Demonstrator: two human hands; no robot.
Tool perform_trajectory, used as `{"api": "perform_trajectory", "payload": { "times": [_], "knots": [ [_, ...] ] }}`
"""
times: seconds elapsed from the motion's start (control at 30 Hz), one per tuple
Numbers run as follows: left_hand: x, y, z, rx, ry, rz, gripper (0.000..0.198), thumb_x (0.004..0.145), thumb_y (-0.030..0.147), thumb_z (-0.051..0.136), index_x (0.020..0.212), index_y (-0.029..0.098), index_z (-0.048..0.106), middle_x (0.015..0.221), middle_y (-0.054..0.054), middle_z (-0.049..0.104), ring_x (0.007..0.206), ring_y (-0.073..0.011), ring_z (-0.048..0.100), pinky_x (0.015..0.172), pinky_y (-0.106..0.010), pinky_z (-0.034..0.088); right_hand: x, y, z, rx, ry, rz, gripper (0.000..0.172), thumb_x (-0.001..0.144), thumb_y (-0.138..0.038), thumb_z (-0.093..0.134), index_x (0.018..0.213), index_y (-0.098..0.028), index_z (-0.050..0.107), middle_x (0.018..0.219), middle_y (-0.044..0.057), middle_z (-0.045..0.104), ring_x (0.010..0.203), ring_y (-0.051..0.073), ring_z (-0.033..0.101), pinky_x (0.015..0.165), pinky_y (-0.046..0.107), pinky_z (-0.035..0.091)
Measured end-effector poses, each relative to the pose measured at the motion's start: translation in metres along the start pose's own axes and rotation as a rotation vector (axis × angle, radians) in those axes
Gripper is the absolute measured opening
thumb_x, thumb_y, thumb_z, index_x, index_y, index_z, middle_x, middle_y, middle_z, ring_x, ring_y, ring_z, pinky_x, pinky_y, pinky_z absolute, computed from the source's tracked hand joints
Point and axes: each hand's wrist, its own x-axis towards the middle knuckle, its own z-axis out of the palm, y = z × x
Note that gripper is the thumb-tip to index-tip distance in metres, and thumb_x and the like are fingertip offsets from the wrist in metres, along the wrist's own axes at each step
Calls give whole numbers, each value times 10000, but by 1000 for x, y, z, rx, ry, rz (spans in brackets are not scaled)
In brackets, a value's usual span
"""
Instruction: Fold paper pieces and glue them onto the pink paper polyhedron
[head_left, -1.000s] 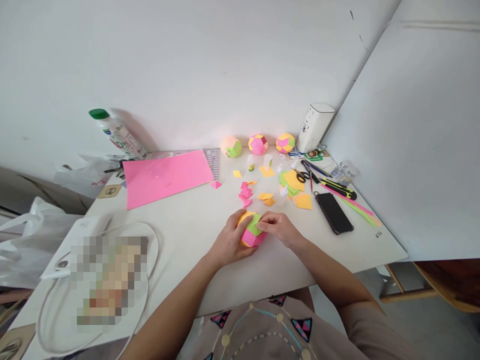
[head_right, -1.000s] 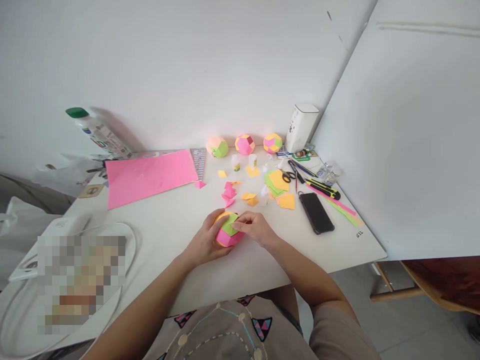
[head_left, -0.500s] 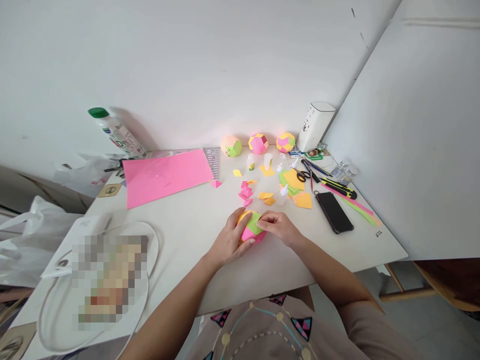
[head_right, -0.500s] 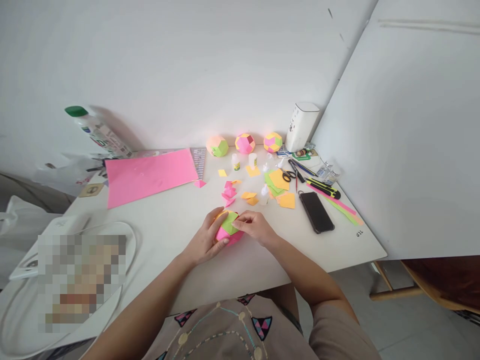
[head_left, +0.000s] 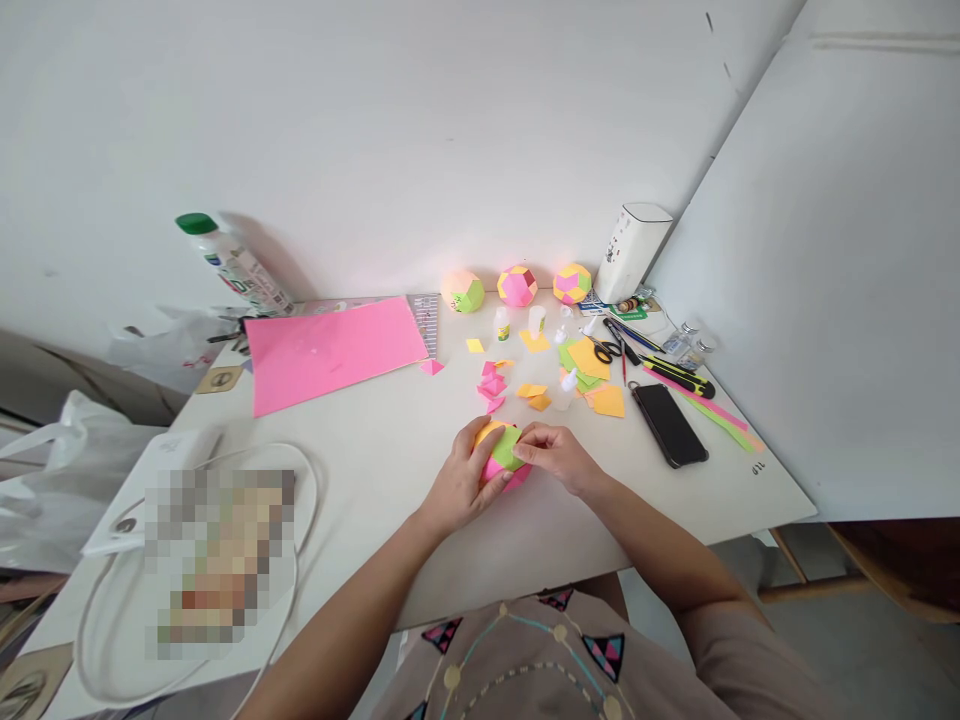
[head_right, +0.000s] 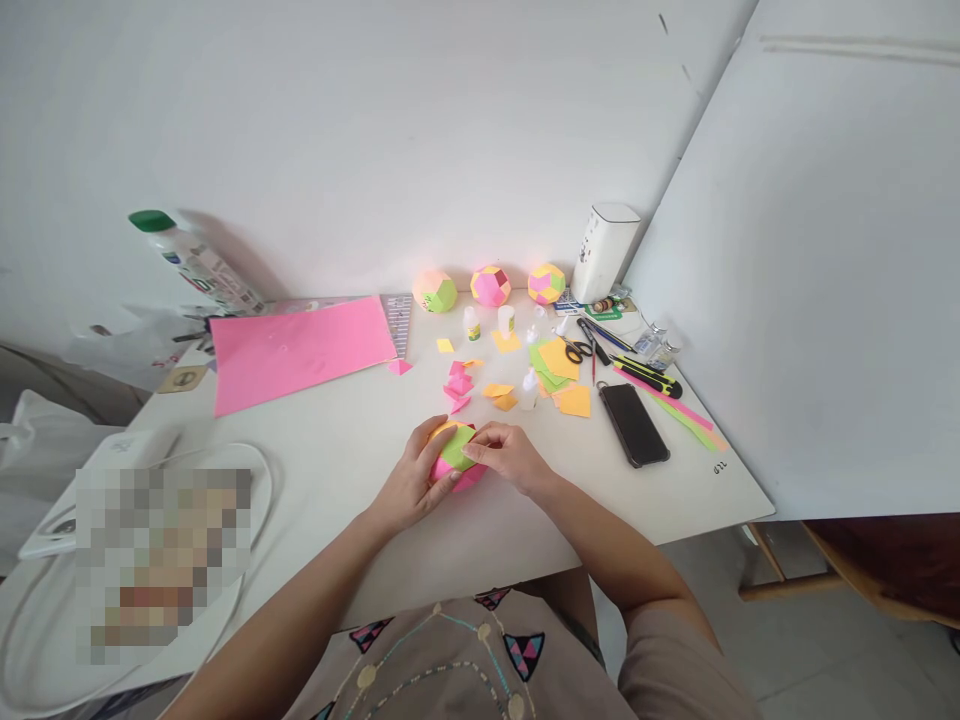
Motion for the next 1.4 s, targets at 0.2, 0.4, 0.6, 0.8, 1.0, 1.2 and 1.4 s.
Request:
{"api": "perform_trajectory", "payload": {
  "times": [0.2, 0.4, 0.6, 0.8, 1.0, 1.2, 1.4],
  "knots": [
    [0, -1, 1, -3, 7, 9, 533, 932, 400, 435, 1414, 269, 251, 1410, -161, 249, 1304, -300, 354, 1019, -494, 431, 0, 1, 1, -42, 4, -20, 223, 660, -387, 748, 643, -175, 679, 811, 13, 563, 749, 144, 535, 735, 323, 434],
    [-1, -3, 3, -9, 2, -12, 512, 934, 428, 415, 1400, 254, 298, 1422, -162, 249, 1314, -295, 355, 1023, -485, 430, 0, 2, 1, -71, 9, -57, 220, 670, -390, 740, 641, -181, 676, 794, 12, 556, 742, 144, 529, 726, 324, 432],
    [-1, -2, 4, -10, 10, -22, 501, 934, 427, 413, 1389, 238, 325, 1420, -163, 260, 1316, -288, 354, 1029, -476, 428, 0, 2, 1, -71, 8, -61, 217, 669, -389, 741, 646, -182, 678, 804, 13, 558, 746, 144, 530, 730, 323, 434],
    [-1, -1, 3, -12, 9, -18, 493, 937, 415, 412, 1387, 241, 309, 1417, -163, 248, 1314, -291, 350, 1027, -482, 429, 0, 2, 1, -81, 4, -63, 215, 674, -384, 738, 650, -178, 678, 804, 11, 561, 754, 143, 531, 733, 318, 434],
    [-1, 0, 3, -9, 0, -34, 492, 935, 418, 415, 1386, 264, 293, 1420, -160, 250, 1312, -312, 358, 1010, -515, 434, 0, 1, 1, -89, 7, -68, 227, 673, -391, 740, 647, -175, 676, 799, 11, 561, 745, 140, 528, 723, 314, 437],
    [-1, 1, 2, -13, 1, -30, 484, 936, 409, 417, 1381, 256, 301, 1418, -161, 247, 1317, -300, 350, 1017, -505, 432, 0, 1, 2, -93, 9, -71, 245, 668, -414, 741, 645, -179, 675, 790, 11, 556, 742, 144, 527, 718, 314, 441],
    [-1, 0, 3, -8, 13, -30, 484, 933, 411, 420, 1372, 223, 343, 1416, -166, 267, 1316, -284, 359, 1018, -470, 439, 0, 2, 2, -86, 7, -65, 212, 679, -378, 734, 644, -177, 674, 798, 10, 556, 743, 140, 526, 726, 317, 433]
  ]
}}
